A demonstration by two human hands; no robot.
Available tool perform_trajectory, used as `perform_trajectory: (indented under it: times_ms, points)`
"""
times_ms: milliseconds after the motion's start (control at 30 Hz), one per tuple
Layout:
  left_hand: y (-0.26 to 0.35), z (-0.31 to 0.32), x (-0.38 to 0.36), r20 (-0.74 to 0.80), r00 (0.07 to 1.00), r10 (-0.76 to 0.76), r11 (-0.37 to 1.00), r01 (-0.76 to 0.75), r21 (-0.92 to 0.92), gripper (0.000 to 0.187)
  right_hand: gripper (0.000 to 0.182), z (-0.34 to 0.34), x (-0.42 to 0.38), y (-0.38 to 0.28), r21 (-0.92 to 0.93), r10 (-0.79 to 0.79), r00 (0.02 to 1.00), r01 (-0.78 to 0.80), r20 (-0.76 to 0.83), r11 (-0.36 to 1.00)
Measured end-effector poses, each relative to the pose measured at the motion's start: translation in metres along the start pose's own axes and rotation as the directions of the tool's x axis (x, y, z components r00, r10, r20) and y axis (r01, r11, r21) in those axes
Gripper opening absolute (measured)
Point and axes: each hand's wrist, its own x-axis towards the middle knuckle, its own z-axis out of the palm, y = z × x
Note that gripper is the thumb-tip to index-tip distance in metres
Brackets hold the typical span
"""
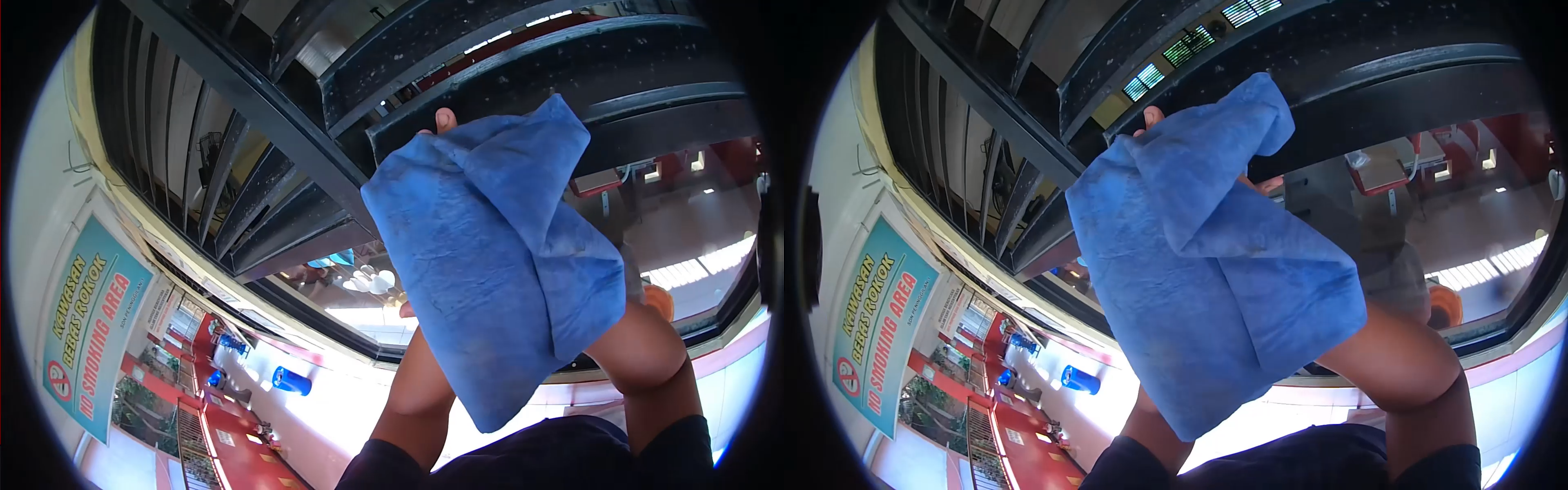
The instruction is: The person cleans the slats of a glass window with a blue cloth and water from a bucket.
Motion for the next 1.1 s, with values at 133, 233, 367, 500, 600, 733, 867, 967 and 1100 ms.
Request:
perform_trajectory:
  times_ms: [133, 233, 367, 500, 600, 733, 867, 967, 1100]
  points:
    - [0.003, 0.004, -0.002, -0.001, 1.0, -0.002, 1.0, 0.002, -0.007, 0.065, 0.06, -0.016, 0.014, -0.02, -0.278, 0.223, 0.943, -0.151, 0.247, 0.949]
    - [0.002, 0.004, 0.0, -0.012, 1.0, -0.018, 1.0, 0.018, -0.012, 0.066, 0.059, -0.006, 0.028, -0.042, -0.234, 0.311, 0.883, -0.238, 0.353, 0.942]
    - [0.001, 0.013, 0.004, -0.019, 1.0, -0.02, 0.999, 0.019, -0.027, 0.067, 0.04, 0.038, 0.064, -0.026, 0.274, 0.424, 0.818, -0.542, 0.389, 0.794]
    - [-0.001, 0.024, 0.01, -0.046, 0.998, -0.041, 0.997, 0.038, -0.074, 0.068, 0.036, 0.07, 0.117, -0.01, 0.508, 0.462, 0.812, -0.584, 0.357, 0.633]
    - [0.001, 0.028, 0.008, -0.057, 0.996, -0.064, 0.993, 0.057, -0.104, 0.068, 0.036, 0.082, 0.156, 0.001, 0.393, 0.445, 0.861, -0.508, 0.246, 0.766]
    - [0.003, 0.022, 0.009, -0.05, 0.993, -0.108, 0.989, 0.102, -0.11, 0.069, 0.036, 0.084, 0.19, 0.009, -0.069, 0.333, 0.939, -0.328, 0.086, 0.942]
    - [0.006, 0.015, 0.017, -0.059, 0.976, -0.21, 0.975, 0.205, -0.085, 0.069, 0.036, 0.071, 0.194, 0.006, -0.687, 0.154, 0.986, -0.066, 0.067, 0.724]
    - [0.009, 0.004, 0.024, -0.044, 0.989, -0.143, 0.99, 0.144, 0.007, 0.066, 0.037, 0.062, 0.201, 0.003, -0.89, 0.084, 0.99, 0.062, 0.112, 0.451]
    - [0.009, -0.005, 0.037, -0.052, 0.996, -0.076, 0.997, 0.076, -0.002, 0.063, 0.037, 0.062, 0.205, 0.005, -0.954, 0.057, 0.986, 0.138, 0.158, 0.266]
